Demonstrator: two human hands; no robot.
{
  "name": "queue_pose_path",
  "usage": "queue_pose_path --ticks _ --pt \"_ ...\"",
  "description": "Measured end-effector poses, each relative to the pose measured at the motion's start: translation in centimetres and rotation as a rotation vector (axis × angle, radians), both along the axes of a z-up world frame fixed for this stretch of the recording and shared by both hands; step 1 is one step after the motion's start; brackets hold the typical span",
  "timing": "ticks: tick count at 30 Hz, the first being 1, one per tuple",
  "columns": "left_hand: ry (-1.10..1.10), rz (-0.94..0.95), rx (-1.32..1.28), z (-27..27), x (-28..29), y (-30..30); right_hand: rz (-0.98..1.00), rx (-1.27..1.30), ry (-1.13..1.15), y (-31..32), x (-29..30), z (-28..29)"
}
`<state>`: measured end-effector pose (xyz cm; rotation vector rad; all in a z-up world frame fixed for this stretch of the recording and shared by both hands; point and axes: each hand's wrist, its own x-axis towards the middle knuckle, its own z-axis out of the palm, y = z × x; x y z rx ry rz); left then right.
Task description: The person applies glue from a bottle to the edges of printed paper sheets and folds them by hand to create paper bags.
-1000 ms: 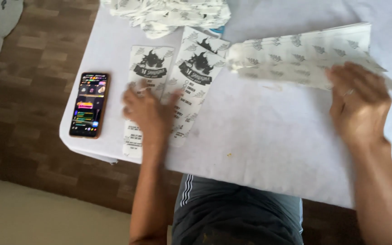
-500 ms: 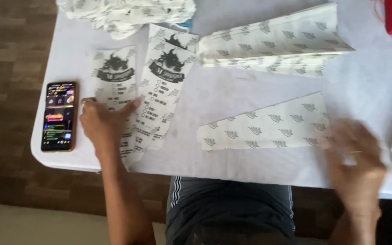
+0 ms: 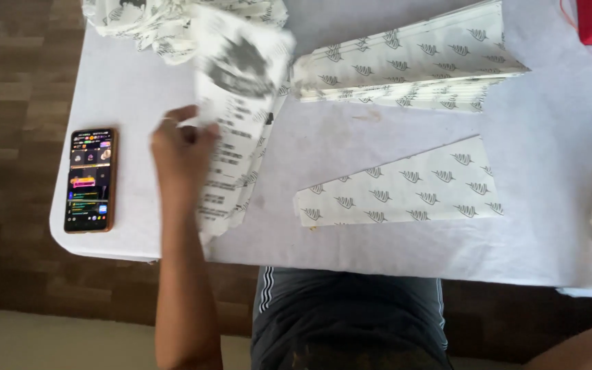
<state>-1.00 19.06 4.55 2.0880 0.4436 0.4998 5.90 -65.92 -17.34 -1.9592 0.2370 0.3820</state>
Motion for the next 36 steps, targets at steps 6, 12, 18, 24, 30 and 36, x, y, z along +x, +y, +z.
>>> queue_pose_path --ticks 6,12,18,24,30,36 --pt "0.091 0.106 0.526 -2.9 1.0 -3.2 -0.286 -0.051 0.445 10.1 -4.7 7.1" --pt "-0.371 -0.614 0.605 -1.9 -2.7 -12.5 -0.647 0.224 -0.328 18.8 -11.2 13.2" --pt "-0.422 -0.884 0.568 -2.1 -4.1 -17.8 -0.622 0.520 -0.560 31.0 -14.0 22.2" --pt "-0.426 -0.889 0.625 -2.3 -4.0 -17.7 -0.621 0.371 -0.712 32.4 -15.2 20.8" --pt "-0.433 -0.941 0.691 -1.9 -3.6 -17.2 -0.535 0.230 -0.814 33.8 -16.0 19.7" --pt "-0.467 -0.938 0.677 -2.4 -3.3 -17.1 -0.498 0.117 -0.828 36.8 -15.9 19.9"
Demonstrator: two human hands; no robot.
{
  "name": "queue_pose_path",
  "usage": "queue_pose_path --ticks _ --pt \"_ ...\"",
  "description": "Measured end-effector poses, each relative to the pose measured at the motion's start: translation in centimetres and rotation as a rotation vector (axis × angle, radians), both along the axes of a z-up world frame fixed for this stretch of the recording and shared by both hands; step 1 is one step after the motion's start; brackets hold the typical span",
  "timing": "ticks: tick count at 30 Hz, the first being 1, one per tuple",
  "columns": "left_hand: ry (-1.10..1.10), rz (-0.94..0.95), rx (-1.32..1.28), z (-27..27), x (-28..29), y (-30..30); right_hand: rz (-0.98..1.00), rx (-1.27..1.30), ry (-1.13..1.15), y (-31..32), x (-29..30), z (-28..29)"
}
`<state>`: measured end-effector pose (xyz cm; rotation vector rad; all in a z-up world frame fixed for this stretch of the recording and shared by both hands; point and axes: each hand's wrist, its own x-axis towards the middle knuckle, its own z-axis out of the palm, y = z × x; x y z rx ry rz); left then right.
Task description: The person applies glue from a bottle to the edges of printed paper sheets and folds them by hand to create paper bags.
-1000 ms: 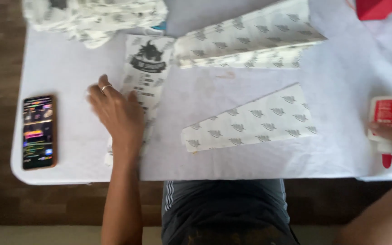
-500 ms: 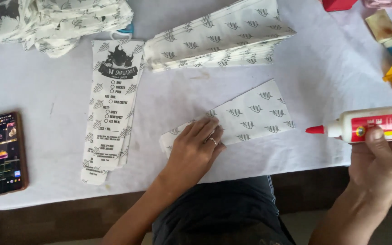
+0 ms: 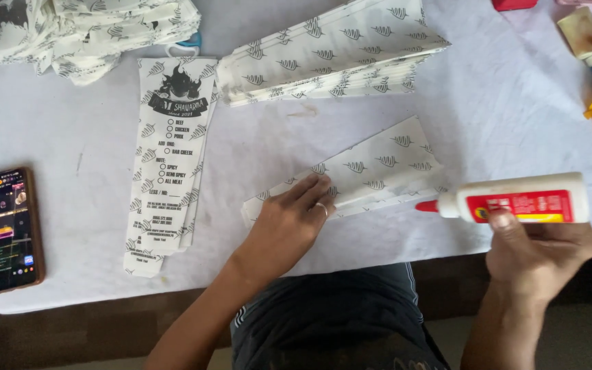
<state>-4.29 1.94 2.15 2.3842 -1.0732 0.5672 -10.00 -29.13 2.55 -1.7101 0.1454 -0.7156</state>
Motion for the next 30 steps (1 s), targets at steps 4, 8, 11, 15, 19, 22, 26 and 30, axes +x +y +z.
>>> queue_pose_path --ticks 4,8,11,15,19,22,26,30 --pt "0.146 0.011 -0.077 0.9 0.7 0.0 0.013 0.041 0.039 2.5 0.2 -1.2" --pt "0.293 -0.035 -0.056 0.7 2.0 0.3 0.075 0.092 0.077 4.6 0.9 -1.2" --pt "0.355 -0.011 0.057 0.9 2.8 0.6 0.080 0.045 0.174 4.5 1.2 -0.9" --pt "0.455 -0.053 0.003 1.8 3.6 1.0 -0.052 -0.005 0.134 1.5 1.6 -0.9" --pt "0.515 -0.064 0.011 2.4 4.0 1.1 -0.092 0.028 -0.015 -3.3 1.6 -1.7" --pt "0.523 -0.084 -0.023 2.8 4.0 1.1 -0.116 -0.005 -0.071 -4.1 1.7 -0.9" --pt "0.528 -0.082 -0.003 2.8 4.2 1.1 -0.118 -0.004 -0.025 -4.8 1.4 -1.6" --pt "0.568 -0.085 -0.006 3.0 4.3 1.2 -0.108 -0.011 0.011 -4.4 1.7 -2.3"
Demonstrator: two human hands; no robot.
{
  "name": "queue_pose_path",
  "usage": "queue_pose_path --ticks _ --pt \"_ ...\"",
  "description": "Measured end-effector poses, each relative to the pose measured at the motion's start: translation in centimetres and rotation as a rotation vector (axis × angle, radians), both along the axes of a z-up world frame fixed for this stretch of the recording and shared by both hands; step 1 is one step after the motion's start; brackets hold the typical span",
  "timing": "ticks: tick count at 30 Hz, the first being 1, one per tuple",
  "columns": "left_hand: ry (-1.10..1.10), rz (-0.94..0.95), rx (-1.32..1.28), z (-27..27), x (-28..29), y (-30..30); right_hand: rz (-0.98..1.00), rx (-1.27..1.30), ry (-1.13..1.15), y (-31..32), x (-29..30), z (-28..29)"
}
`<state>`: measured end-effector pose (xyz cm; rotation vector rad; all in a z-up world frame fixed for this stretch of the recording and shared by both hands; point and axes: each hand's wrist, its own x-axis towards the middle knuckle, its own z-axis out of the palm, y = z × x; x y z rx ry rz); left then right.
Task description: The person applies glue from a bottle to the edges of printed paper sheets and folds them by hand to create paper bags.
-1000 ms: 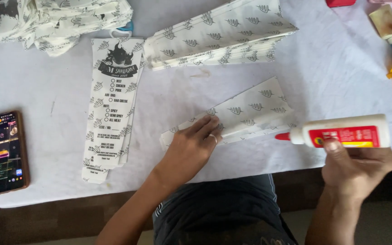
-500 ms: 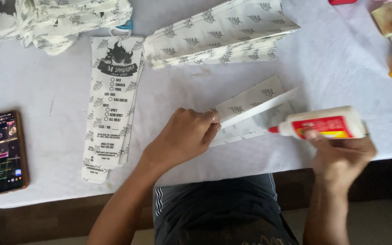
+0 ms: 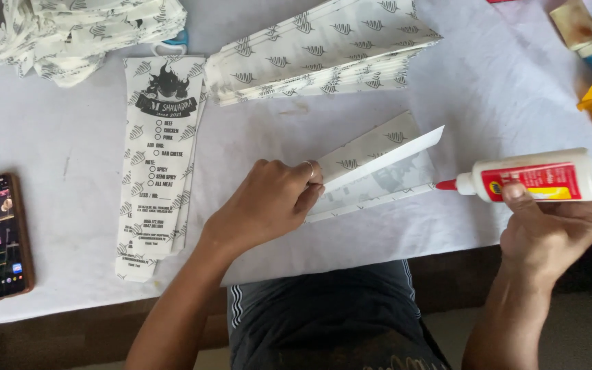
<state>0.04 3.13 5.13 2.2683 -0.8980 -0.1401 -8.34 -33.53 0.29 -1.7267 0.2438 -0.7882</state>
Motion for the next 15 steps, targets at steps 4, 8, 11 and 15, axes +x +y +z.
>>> queue_pose_path --ticks 4,8,11,15 --pt "0.009 -0.025 -0.055 0.2 0.5 0.2 0.019 0.029 0.080 2.3 0.3 0.4" --pt "0.096 -0.016 -0.047 0.4 1.4 0.6 0.042 -0.020 0.136 4.9 0.0 0.2" --pt "0.199 0.008 -0.023 0.7 2.1 0.8 0.082 -0.011 0.192 7.5 -0.2 0.3" --pt "0.333 -0.005 -0.025 0.3 2.9 1.2 0.228 0.112 0.180 11.5 -0.3 1.1"
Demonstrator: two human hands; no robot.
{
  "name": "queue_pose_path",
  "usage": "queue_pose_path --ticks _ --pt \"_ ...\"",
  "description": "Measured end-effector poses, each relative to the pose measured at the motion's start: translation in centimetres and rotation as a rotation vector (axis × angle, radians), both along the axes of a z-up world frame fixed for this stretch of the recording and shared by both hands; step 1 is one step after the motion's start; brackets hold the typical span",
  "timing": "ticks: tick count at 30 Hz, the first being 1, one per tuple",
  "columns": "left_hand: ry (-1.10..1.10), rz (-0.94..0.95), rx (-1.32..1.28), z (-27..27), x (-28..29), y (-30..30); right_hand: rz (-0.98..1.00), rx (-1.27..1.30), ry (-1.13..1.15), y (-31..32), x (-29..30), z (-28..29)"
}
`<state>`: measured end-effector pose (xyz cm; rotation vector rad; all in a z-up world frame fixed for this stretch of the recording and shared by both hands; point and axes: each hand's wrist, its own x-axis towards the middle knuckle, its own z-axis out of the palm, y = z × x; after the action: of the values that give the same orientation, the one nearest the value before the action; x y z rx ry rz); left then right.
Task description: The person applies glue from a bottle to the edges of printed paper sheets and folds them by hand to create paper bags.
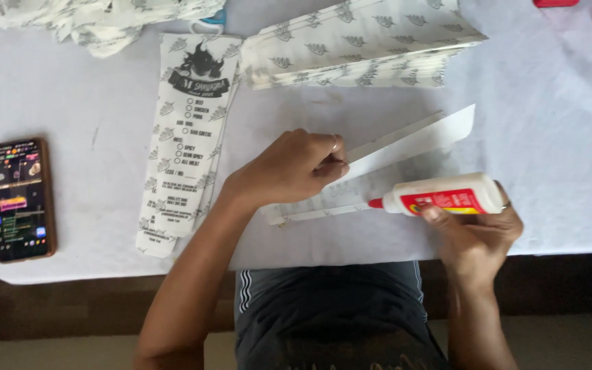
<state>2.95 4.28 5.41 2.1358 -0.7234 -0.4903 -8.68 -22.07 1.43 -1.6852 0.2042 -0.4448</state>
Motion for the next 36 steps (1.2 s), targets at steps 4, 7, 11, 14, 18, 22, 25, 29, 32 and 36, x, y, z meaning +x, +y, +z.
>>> queue_pose_path --ticks 4,7,11,14,18,22,25,29,32,36 --pt "-0.072 -0.032 -0.048 0.0 0.5 0.3 0.146 0.117 -0.134 0.6 0.1 -5.0" --pt "-0.034 -0.014 -0.045 0.5 0.5 0.1 0.206 0.187 -0.115 2.6 0.1 -5.8" --pt "-0.026 0.013 -0.068 -0.6 1.3 0.1 0.261 0.187 -0.109 5.5 0.2 -5.5" --pt "0.005 -0.018 -0.080 -0.7 1.5 0.4 0.311 0.189 -0.119 7.4 0.3 -5.7" --pt "0.012 -0.028 -0.044 -0.5 0.8 0.4 0.320 0.144 -0.163 9.1 0.4 -4.1" --pt "0.020 -0.036 0.008 -0.2 -0.5 0.0 0.058 0.182 -0.108 0.5 -1.2 -6.2" --pt "-0.200 -0.080 0.031 0.1 -3.8 -0.7 -0.129 -0.138 -0.172 -4.5 0.7 -0.5" --pt "-0.595 0.003 -0.061 -2.7 -7.2 -1.7 -0.275 -0.059 0.101 -14.5 0.8 -2.6" --pt "-0.810 0.032 0.102 -2.9 -9.0 -2.4 -0.134 -0.267 0.207 -17.1 0.8 -1.6" --pt "-0.806 0.041 0.213 -4.3 -9.9 -2.9 -0.230 -1.079 0.116 -13.4 0.7 0.4"
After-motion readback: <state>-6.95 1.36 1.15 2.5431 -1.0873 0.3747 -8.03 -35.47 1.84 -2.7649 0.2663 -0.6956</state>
